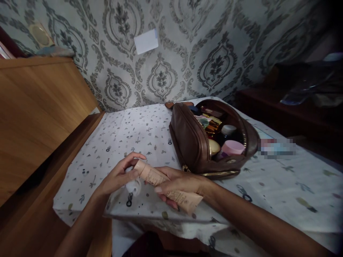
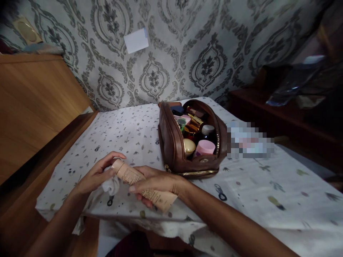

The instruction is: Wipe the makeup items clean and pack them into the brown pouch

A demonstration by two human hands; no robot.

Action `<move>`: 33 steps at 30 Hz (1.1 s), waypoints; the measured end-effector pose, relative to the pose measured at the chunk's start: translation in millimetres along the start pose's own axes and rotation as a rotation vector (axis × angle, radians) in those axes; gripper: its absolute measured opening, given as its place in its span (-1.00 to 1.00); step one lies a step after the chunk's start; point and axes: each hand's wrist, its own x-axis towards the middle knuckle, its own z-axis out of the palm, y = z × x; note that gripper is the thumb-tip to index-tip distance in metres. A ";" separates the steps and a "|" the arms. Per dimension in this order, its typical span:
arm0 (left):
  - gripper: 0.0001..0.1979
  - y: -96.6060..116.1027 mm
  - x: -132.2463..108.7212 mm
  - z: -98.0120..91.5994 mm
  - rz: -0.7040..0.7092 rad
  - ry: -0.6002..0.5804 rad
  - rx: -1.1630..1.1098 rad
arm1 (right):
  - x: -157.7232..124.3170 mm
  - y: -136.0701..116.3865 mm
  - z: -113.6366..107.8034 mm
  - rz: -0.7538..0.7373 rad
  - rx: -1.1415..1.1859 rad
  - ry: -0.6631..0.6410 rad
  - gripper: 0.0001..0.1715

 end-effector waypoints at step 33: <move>-0.46 3.5 15.9 23.7 -0.017 0.308 -0.005 | 13.8 10.6 -29.5 -0.075 0.160 -0.241 -0.28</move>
